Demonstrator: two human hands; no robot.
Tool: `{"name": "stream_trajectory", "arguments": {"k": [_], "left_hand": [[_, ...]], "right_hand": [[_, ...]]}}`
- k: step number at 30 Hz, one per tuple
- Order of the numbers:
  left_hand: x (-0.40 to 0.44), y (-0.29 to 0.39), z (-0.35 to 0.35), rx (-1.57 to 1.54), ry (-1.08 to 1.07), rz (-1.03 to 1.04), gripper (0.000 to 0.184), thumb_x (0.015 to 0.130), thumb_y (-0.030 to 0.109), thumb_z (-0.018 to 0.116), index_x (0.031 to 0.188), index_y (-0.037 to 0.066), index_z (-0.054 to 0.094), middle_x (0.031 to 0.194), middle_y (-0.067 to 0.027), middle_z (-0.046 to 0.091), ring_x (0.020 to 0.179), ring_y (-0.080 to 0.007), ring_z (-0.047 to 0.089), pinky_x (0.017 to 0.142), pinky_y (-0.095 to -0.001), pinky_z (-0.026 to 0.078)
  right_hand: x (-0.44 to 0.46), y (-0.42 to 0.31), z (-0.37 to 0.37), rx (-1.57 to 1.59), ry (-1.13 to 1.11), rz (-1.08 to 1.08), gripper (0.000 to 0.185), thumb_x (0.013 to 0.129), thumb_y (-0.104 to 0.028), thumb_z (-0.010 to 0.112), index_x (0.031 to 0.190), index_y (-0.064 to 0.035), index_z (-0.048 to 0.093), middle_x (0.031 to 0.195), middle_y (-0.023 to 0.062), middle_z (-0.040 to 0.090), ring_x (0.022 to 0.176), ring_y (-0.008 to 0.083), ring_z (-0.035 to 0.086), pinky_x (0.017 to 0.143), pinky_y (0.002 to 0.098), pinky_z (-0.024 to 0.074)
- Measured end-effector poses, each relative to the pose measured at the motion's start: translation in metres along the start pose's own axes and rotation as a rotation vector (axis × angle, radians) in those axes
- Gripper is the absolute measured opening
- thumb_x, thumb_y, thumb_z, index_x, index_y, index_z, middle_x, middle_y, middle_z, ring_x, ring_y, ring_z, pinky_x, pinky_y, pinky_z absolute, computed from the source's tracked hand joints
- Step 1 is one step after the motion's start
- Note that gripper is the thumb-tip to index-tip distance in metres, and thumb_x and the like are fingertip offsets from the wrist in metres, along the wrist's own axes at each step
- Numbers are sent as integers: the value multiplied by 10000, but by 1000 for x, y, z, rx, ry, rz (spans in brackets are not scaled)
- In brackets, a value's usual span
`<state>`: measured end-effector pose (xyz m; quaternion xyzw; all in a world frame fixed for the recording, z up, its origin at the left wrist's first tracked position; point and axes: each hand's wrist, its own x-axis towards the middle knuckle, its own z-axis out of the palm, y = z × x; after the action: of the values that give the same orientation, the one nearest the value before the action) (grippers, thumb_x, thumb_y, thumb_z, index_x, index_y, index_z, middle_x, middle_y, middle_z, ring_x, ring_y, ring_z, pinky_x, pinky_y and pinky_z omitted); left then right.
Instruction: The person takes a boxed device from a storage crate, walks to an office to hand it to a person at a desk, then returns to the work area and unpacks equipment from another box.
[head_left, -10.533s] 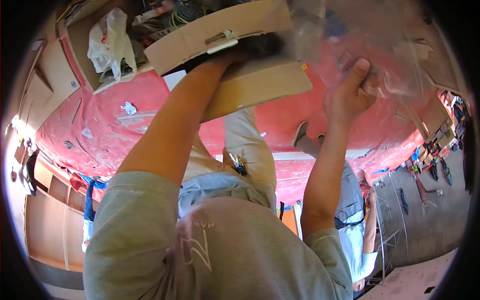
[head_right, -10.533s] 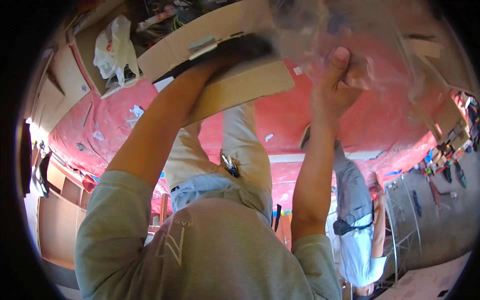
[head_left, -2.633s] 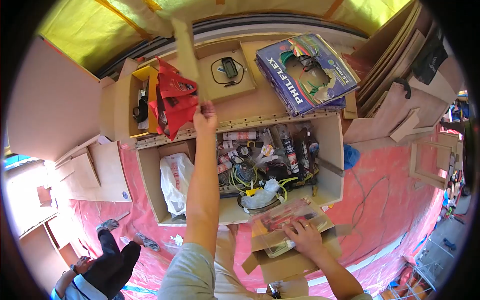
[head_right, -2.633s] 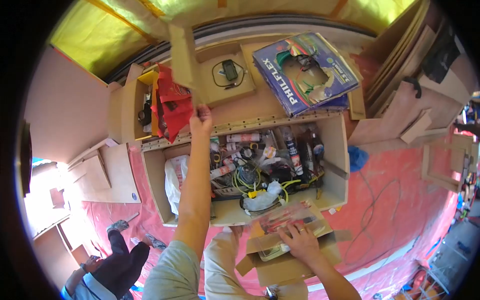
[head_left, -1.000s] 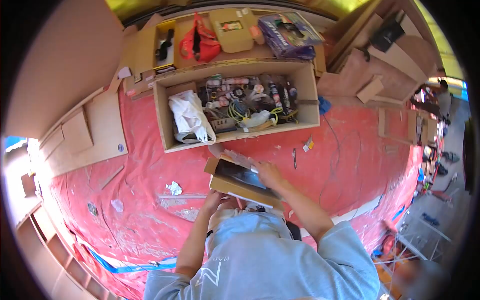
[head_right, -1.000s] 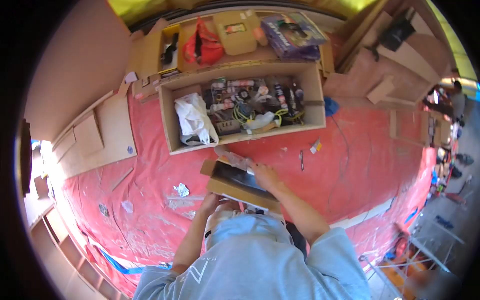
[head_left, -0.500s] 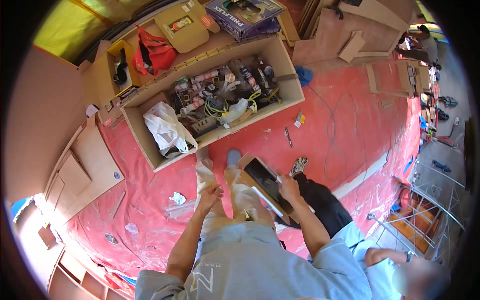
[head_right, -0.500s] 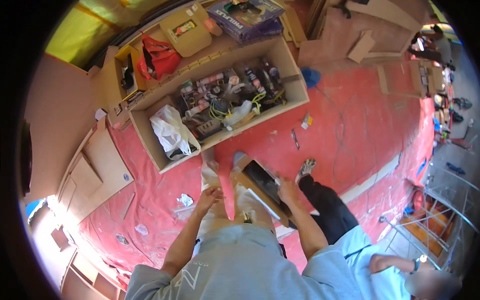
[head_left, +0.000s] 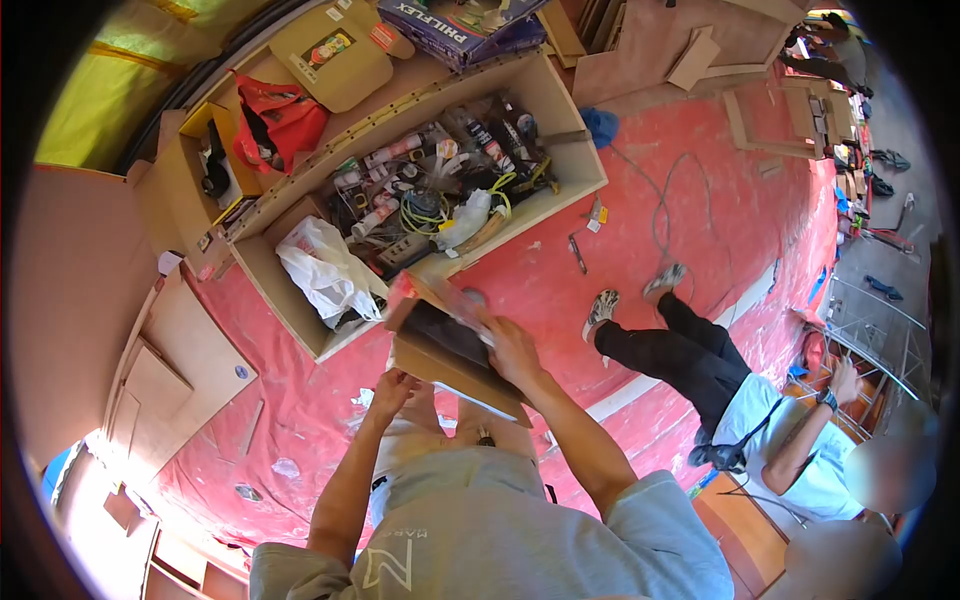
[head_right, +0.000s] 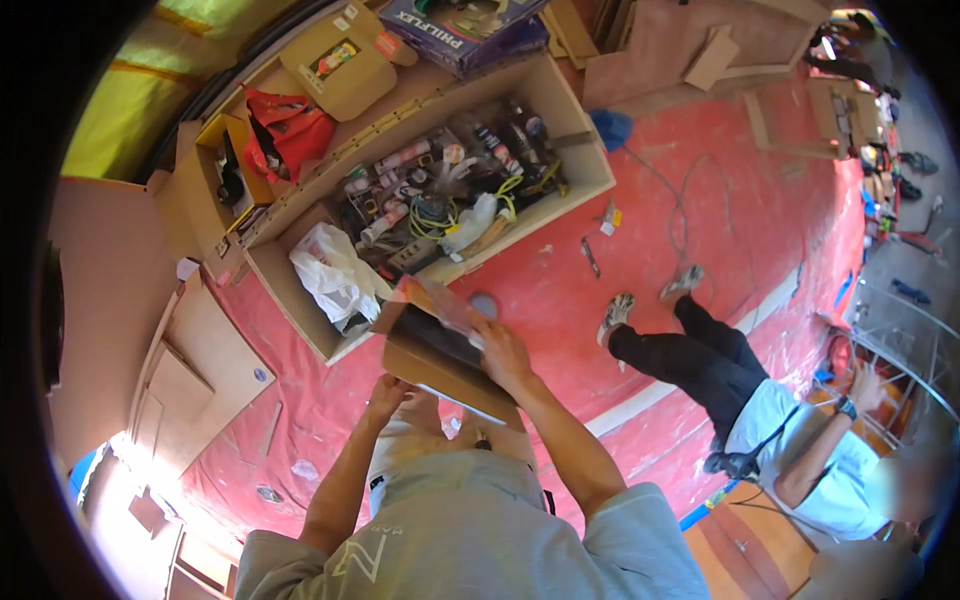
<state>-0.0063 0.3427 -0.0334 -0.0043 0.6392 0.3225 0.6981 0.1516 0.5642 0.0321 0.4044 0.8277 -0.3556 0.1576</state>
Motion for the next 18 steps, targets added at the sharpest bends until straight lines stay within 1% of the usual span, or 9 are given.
{"name": "stream_trajectory", "arguments": {"k": [1, 4, 6, 8, 11, 13, 16, 17, 18], "left_hand": [[5, -7, -3, 3, 7, 3, 315, 895, 264, 553, 1089, 20, 595, 936, -78, 666, 822, -160, 643, 699, -293, 502], [7, -15, -9, -2, 40, -20, 298, 889, 249, 555, 1068, 15, 602, 907, -84, 672, 795, -161, 646, 681, -292, 499], [5, -16, -11, -10, 54, -41, 295, 890, 246, 556, 1069, 16, 602, 903, -85, 672, 791, -158, 646, 677, -290, 497], [5, -21, -17, -18, 59, -55, 302, 894, 253, 558, 1085, 21, 596, 915, -85, 671, 799, -153, 644, 678, -289, 496], [0, -20, -23, -65, 64, -78, 330, 915, 270, 550, 1142, 31, 579, 950, -64, 660, 816, -159, 635, 712, -299, 501], [-6, -13, -24, -134, 47, -83, 334, 920, 269, 544, 1155, 34, 567, 1004, -74, 646, 859, -160, 628, 717, -298, 500], [-14, 6, -24, -305, 2, -53, 340, 928, 262, 531, 1188, 43, 533, 1075, -81, 616, 944, -165, 606, 753, -308, 497], [-16, 9, -25, -373, -22, -35, 343, 931, 259, 526, 1201, 47, 519, 1097, -82, 604, 976, -167, 596, 770, -313, 496], [-15, 6, -28, -518, -99, -24, 337, 929, 301, 561, 1153, 52, 524, 1088, -50, 588, 997, -142, 572, 770, -293, 474]], "right_hand": [[12, -9, 5, 18, -25, 13, 633, 718, 0, 574, 1323, -118, 429, 1063, 197, 588, 984, 373, 583, 834, 450, 487], [44, -23, 28, 23, 99, -102, 622, 736, -5, 558, 1330, -122, 419, 1098, 189, 575, 986, 378, 580, 823, 457, 491], [64, -21, 55, -43, 74, -78, 638, 738, 0, 551, 1344, -127, 401, 1114, 189, 568, 985, 386, 578, 813, 463, 494], [78, -22, 63, -75, 45, -47, 654, 738, 6, 542, 1358, -129, 382, 1135, 198, 557, 990, 393, 574, 814, 470, 494], [93, -32, 60, -62, -8, 2, 680, 735, 12, 536, 1376, -127, 357, 1169, 223, 536, 1006, 401, 565, 830, 484, 486], [96, -36, 52, -44, -36, 19, 695, 730, 10, 545, 1383, -122, 345, 1190, 239, 519, 1021, 408, 556, 844, 495, 477], [87, -51, 50, -161, -18, -95, 670, 759, -3, 531, 1393, -93, 333, 1117, 251, 557, 980, 380, 585, 817, 431, 506], [83, -54, 53, -212, -35, -157, 654, 775, -22, 520, 1397, -95, 329, 1123, 253, 553, 983, 379, 584, 816, 434, 506], [78, -57, 55, -266, -51, -218, 638, 792, -40, 509, 1400, -97, 325, 1130, 255, 549, 986, 379, 584, 815, 436, 506]]}}
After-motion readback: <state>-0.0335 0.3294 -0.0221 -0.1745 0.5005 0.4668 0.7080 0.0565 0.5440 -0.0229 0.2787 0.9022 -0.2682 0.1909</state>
